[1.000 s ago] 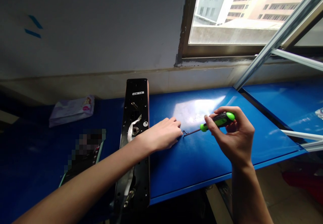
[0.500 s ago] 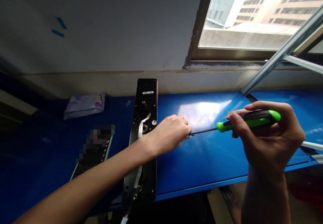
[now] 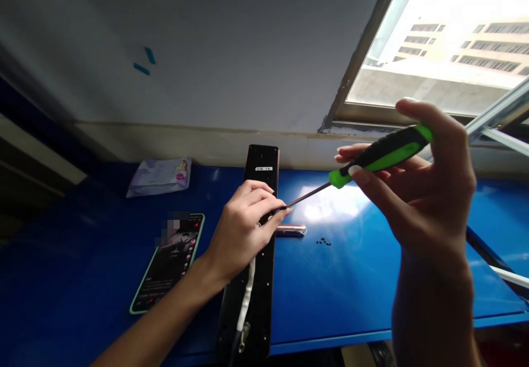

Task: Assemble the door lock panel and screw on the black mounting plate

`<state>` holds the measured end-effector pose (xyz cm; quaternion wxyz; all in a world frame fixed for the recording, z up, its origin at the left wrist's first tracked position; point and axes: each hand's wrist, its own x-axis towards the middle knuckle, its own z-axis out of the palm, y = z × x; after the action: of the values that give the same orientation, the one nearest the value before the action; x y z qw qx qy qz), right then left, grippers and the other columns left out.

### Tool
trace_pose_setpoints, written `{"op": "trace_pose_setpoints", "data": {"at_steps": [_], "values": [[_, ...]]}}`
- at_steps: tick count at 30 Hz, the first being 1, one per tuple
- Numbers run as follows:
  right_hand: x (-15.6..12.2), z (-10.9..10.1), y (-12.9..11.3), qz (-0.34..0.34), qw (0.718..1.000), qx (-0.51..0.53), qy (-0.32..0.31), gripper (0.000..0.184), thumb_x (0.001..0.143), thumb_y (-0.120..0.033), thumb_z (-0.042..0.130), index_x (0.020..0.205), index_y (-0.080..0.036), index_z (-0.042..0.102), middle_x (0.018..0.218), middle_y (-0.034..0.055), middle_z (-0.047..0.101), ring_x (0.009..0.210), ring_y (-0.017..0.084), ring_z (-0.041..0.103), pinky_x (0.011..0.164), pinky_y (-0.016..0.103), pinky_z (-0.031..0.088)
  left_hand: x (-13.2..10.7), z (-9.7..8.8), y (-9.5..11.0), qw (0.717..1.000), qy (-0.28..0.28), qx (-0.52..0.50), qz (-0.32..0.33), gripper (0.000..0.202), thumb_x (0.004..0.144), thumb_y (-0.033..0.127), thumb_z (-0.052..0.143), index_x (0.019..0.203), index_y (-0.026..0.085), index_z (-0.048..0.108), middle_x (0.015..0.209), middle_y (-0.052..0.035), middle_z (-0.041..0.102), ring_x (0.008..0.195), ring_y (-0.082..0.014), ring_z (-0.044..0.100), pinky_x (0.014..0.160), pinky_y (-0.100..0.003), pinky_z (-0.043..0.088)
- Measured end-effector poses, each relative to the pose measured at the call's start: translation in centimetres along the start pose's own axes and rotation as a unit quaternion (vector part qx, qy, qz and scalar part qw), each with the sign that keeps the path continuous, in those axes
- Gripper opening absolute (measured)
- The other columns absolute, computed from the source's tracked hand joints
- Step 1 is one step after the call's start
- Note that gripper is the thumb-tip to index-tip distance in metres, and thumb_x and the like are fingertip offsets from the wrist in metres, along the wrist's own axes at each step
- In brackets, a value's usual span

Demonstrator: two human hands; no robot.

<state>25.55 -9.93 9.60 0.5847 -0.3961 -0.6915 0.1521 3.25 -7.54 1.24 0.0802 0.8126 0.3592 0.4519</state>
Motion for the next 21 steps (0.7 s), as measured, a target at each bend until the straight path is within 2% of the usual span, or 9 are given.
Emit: {"op": "trace_pose_setpoints", "data": {"at_steps": [1, 3, 5, 7, 10, 14, 18, 21], "values": [[0.6, 0.5, 0.1, -0.034, 0.999, 0.0, 0.008, 0.061, 0.086, -0.016, 0.081, 0.138, -0.04, 0.058, 0.137, 0.0019, 0.066, 0.102, 0.027, 0.08, 0.091, 0.05, 0.071, 0.0, -0.1, -0.3, 1.0, 0.02, 0.009, -0.005, 0.006, 0.096, 0.023, 0.075, 0.098, 0.019, 0.079, 0.094, -0.0062, 0.078, 0.107, -0.0252, 0.065, 0.095, -0.041, 0.058], [1.5, 1.4, 0.4, -0.111, 0.993, -0.012, 0.039, 0.062, 0.083, -0.014, 0.082, 0.136, -0.039, 0.062, 0.145, 0.0013, 0.059, 0.098, 0.024, 0.08, 0.087, 0.047, 0.074, -0.3, -0.2, -1.0, 0.998, 0.056, 0.027, -0.024, 0.019, 0.094, 0.03, 0.078, 0.112, 0.022, 0.078, 0.11, -0.0075, 0.076, 0.116, -0.027, 0.063, 0.104, -0.045, 0.055], [2.2, 2.2, 0.7, -0.177, 0.982, -0.032, 0.055, 0.063, 0.081, -0.012, 0.083, 0.136, -0.037, 0.066, 0.138, 0.0024, 0.061, 0.098, 0.024, 0.08, 0.084, 0.043, 0.074, -0.8, -0.2, -1.8, 0.994, 0.076, 0.036, -0.064, 0.033, 0.094, 0.035, 0.078, 0.124, 0.025, 0.075, 0.128, -0.0091, 0.07, 0.126, -0.0292, 0.059, 0.11, -0.049, 0.053], [2.6, 2.7, 1.0, -0.207, 0.976, -0.045, 0.057, 0.065, 0.08, -0.011, 0.083, 0.138, -0.035, 0.067, 0.128, 0.0029, 0.065, 0.099, 0.025, 0.079, 0.083, 0.041, 0.075, -1.5, 0.0, -2.6, 0.99, 0.074, 0.022, -0.119, 0.037, 0.094, 0.036, 0.076, 0.13, 0.028, 0.072, 0.143, -0.0096, 0.061, 0.135, -0.0317, 0.055, 0.113, -0.053, 0.051], [2.8, 3.4, 1.1, -0.228, 0.971, -0.054, 0.053, 0.068, 0.081, -0.007, 0.08, 0.141, -0.034, 0.065, 0.125, 0.003, 0.069, 0.096, 0.024, 0.08, 0.078, 0.039, 0.075, -2.5, 0.3, -3.3, 0.981, 0.043, -0.028, -0.186, 0.038, 0.094, 0.033, 0.071, 0.132, 0.031, 0.07, 0.157, -0.0081, 0.048, 0.144, -0.0337, 0.051, 0.117, -0.056, 0.049], [2.6, 4.4, 1.5, -0.225, 0.973, -0.03, 0.051, 0.068, 0.08, -0.005, 0.082, 0.14, -0.033, 0.066, 0.126, 0.0038, 0.074, 0.088, 0.023, 0.081, 0.069, 0.037, 0.075, -3.1, 0.6, -3.4, 0.972, 0.021, -0.077, -0.222, 0.043, 0.094, 0.031, 0.069, 0.137, 0.034, 0.066, 0.166, -0.005, 0.04, 0.153, -0.0326, 0.044, 0.124, -0.054, 0.045], [2.0, 5.2, 2.3, -0.2, 0.979, -0.029, 0.017, 0.075, 0.077, -0.006, 0.086, 0.143, -0.034, 0.065, 0.121, 0.0029, 0.08, 0.089, 0.025, 0.082, 0.075, 0.044, 0.074, -3.4, 0.9, -3.2, 0.965, 0.02, -0.101, -0.242, 0.047, 0.095, 0.03, 0.068, 0.142, 0.036, 0.063, 0.169, -0.0036, 0.036, 0.155, -0.0323, 0.042, 0.127, -0.054, 0.042], [1.7, 5.6, 2.8, -0.191, 0.981, -0.038, -0.001, 0.078, 0.075, -0.003, 0.087, 0.143, -0.033, 0.064, 0.125, 0.0022, 0.08, 0.095, 0.026, 0.082, 0.08, 0.043, 0.073, -3.6, 1.2, -3.1, 0.96, 0.025, -0.114, -0.254, 0.048, 0.096, 0.031, 0.067, 0.143, 0.037, 0.062, 0.171, -0.0034, 0.034, 0.156, -0.0331, 0.04, 0.129, -0.057, 0.037]]}}
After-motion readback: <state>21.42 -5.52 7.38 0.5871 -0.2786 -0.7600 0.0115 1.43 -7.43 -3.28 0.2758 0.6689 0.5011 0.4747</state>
